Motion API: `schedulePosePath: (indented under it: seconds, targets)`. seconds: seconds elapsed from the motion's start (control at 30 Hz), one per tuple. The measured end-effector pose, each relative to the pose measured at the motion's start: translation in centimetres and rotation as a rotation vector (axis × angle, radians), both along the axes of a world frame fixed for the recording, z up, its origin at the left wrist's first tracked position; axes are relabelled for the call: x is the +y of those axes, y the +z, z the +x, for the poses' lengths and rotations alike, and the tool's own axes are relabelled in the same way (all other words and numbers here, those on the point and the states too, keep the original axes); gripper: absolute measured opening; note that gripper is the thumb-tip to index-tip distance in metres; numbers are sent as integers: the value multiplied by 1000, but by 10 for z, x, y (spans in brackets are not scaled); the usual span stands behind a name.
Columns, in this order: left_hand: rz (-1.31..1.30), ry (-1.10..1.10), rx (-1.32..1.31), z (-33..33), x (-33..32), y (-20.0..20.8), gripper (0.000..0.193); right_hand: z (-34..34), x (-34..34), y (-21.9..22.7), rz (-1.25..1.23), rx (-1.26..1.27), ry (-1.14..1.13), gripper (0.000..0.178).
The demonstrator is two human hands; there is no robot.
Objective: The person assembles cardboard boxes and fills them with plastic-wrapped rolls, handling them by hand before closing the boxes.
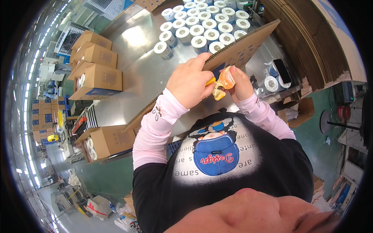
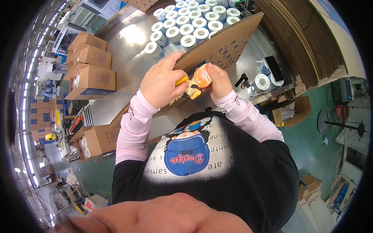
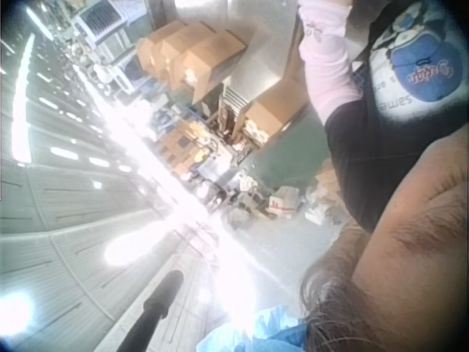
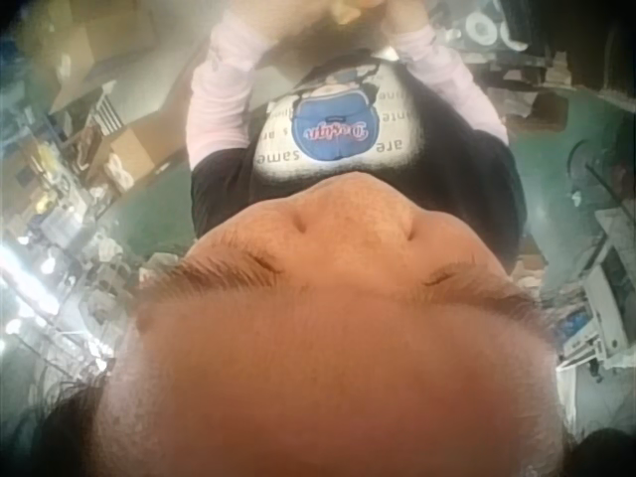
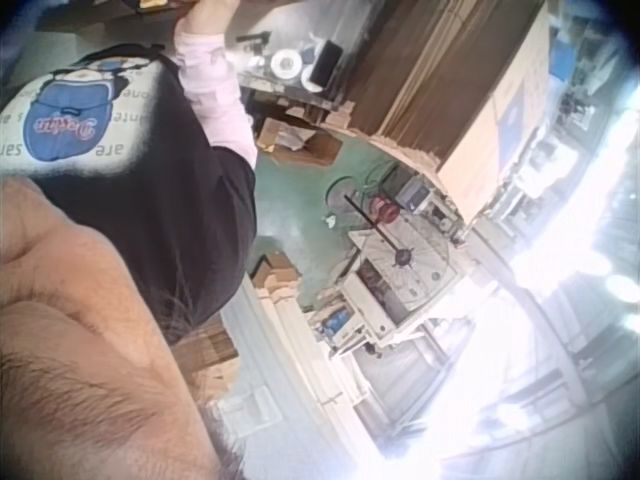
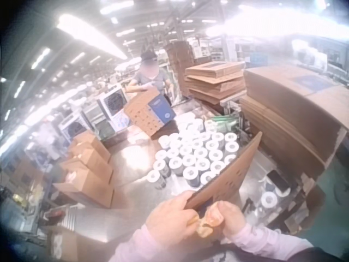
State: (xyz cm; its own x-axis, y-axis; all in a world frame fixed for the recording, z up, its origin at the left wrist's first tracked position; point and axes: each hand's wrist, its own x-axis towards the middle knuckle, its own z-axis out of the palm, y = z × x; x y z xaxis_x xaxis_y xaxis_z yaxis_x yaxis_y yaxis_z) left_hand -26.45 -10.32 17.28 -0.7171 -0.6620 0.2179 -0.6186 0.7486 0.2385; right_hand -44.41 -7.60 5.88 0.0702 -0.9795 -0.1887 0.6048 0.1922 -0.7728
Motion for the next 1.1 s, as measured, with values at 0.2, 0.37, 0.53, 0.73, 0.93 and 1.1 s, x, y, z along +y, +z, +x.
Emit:
schedulePosePath:
  seconds: [0.2, 0.37, 0.53, 0.73, 0.93, 1.1]
  targets:
    - [-38, -52, -55, -1, 6, 1, 13, 2, -7, -5, 61, -166, 65, 40]
    - [-68, 2, -34, -3, 9, -2, 13, 4, -8, 1, 106, -238, 117, 37]
    - [-92, 64, 17, -2, 3, -7, 22, 2, -10, -10, 153, -237, 168, 34]
    - [-98, 51, 66, -5, 4, -7, 46, 17, -10, 2, 144, -388, 242, 39]
    - [-52, 76, 74, -4, 7, -5, 59, 29, -13, 7, 121, -462, 391, 47]
    - [-147, 145, 69, -9, 10, -2, 54, 22, -9, 4, 101, -473, 377, 50]
